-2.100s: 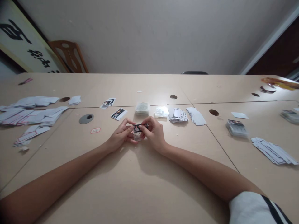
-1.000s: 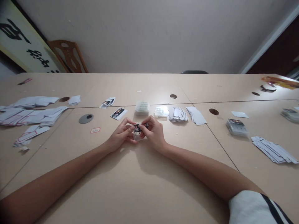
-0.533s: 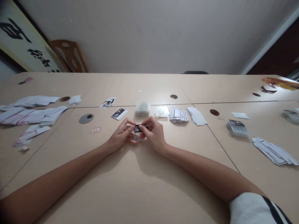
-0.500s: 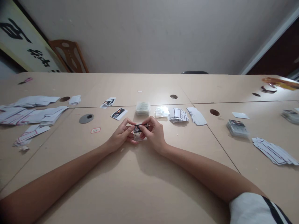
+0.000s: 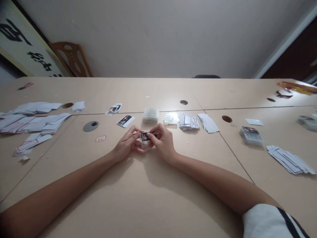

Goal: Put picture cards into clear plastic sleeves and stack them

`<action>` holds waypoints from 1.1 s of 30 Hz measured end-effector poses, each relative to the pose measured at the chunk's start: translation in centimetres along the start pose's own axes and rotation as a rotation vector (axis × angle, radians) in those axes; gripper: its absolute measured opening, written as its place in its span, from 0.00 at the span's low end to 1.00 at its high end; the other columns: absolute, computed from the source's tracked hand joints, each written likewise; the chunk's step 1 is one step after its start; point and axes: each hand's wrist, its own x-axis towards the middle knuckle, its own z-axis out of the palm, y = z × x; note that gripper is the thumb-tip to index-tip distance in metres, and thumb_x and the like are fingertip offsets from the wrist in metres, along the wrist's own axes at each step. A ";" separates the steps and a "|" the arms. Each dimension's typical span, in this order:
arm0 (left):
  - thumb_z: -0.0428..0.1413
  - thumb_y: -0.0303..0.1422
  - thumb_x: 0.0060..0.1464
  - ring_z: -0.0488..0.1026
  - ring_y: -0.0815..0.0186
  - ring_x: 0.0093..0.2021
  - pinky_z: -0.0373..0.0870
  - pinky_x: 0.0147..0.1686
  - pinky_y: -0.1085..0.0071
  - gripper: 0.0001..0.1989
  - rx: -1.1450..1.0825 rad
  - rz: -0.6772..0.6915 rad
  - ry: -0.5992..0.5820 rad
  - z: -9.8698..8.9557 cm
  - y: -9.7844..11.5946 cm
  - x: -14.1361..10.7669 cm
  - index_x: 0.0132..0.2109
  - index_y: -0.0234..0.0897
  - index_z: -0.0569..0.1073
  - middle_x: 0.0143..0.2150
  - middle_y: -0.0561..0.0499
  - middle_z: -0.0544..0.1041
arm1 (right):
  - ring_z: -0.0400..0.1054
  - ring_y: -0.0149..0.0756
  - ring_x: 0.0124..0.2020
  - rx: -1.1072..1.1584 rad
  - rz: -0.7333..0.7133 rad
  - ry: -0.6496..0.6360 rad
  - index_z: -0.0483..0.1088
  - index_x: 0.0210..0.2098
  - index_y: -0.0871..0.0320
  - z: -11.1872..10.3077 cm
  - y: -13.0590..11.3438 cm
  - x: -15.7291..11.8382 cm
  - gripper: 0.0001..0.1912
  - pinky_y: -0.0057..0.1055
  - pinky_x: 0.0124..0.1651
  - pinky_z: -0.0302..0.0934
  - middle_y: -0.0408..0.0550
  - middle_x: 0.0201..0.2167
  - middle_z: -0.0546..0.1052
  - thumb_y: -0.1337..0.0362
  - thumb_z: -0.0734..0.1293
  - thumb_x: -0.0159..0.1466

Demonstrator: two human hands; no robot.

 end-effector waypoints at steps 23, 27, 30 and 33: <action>0.59 0.45 0.53 0.66 0.77 0.20 0.77 0.23 0.71 0.19 0.060 0.070 0.059 0.3 -0.1 0.0 0.38 0.39 0.59 0.28 0.58 0.70 | 0.70 0.29 0.19 -0.107 0.005 -0.085 0.61 0.38 0.56 -0.6 -0.6 0.7 0.14 0.23 0.20 0.64 0.40 0.22 0.73 0.51 0.61 0.66; 0.59 0.46 0.53 0.68 0.75 0.21 0.76 0.22 0.73 0.20 0.078 0.083 0.079 0.4 -0.1 -0.1 0.39 0.38 0.59 0.30 0.56 0.71 | 0.67 0.28 0.17 -0.220 -0.024 -0.113 0.60 0.38 0.55 -0.9 -0.7 1.1 0.11 0.21 0.18 0.59 0.39 0.19 0.71 0.54 0.59 0.67; 0.58 0.46 0.53 0.67 0.75 0.21 0.76 0.22 0.73 0.19 0.095 0.087 0.094 0.4 -0.1 -0.1 0.38 0.38 0.59 0.29 0.57 0.69 | 0.64 0.27 0.15 -0.311 -0.075 -0.135 0.61 0.38 0.55 -1.2 -0.9 1.4 0.08 0.22 0.18 0.55 0.37 0.16 0.67 0.58 0.57 0.68; 0.58 0.46 0.54 0.66 0.76 0.21 0.76 0.22 0.72 0.19 0.091 0.083 0.083 0.4 -0.2 -0.1 0.39 0.39 0.60 0.29 0.58 0.69 | 0.60 0.26 0.16 -0.456 -0.165 -0.134 0.62 0.38 0.54 -1.4 -1.2 1.6 0.07 0.23 0.20 0.52 0.37 0.15 0.64 0.61 0.55 0.69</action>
